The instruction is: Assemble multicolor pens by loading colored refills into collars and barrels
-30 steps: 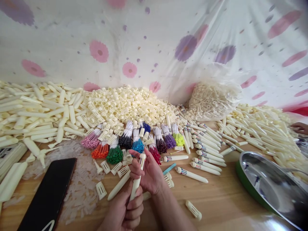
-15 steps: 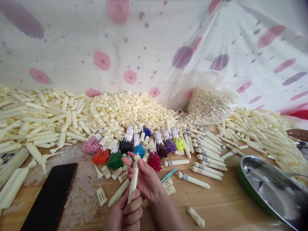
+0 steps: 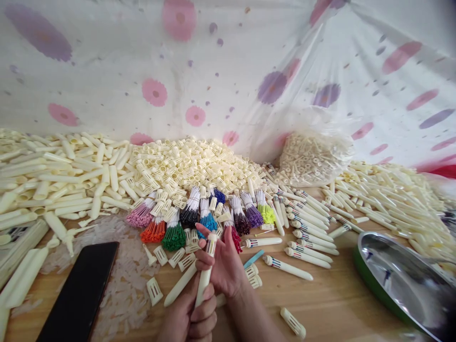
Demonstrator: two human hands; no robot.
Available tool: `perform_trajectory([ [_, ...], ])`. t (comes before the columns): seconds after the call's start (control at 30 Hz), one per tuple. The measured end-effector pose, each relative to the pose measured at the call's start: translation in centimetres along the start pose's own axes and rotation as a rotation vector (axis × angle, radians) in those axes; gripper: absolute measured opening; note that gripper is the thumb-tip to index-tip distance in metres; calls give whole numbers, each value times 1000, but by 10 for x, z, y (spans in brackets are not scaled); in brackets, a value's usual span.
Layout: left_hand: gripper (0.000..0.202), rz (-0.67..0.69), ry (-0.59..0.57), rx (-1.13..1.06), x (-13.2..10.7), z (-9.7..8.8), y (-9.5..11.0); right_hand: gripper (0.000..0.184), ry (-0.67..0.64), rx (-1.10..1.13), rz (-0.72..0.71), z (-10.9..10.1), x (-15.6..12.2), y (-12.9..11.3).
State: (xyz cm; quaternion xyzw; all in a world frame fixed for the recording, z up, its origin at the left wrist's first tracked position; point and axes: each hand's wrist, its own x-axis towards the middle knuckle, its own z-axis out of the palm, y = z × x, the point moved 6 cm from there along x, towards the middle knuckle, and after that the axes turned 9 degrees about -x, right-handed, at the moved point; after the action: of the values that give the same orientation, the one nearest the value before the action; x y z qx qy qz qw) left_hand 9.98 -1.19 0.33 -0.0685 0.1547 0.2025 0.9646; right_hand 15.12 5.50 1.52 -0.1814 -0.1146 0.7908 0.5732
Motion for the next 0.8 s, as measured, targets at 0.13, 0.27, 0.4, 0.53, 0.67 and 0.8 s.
perform_trajectory([
  [0.13,52,65,191,169,2,-14,-3,28,-5,-2,82,-3,-2,-5],
  [0.27,52,113,201,191,3,-13,-4,18,-5,34,76,0,-4,-5],
  [0.4,46,82,104,65,2,-7,-2,29,49,9,25,1,-3,-4],
  [0.53,36,26,-43,-52,-1,-1,0,27,96,-125,4,-4,-2,-6],
  [0.67,37,86,51,13,-4,-5,2,22,167,-246,17,-9,-2,-9],
  [0.8,41,264,225,246,-6,-9,9,22,192,-289,10,-5,-4,-12],
])
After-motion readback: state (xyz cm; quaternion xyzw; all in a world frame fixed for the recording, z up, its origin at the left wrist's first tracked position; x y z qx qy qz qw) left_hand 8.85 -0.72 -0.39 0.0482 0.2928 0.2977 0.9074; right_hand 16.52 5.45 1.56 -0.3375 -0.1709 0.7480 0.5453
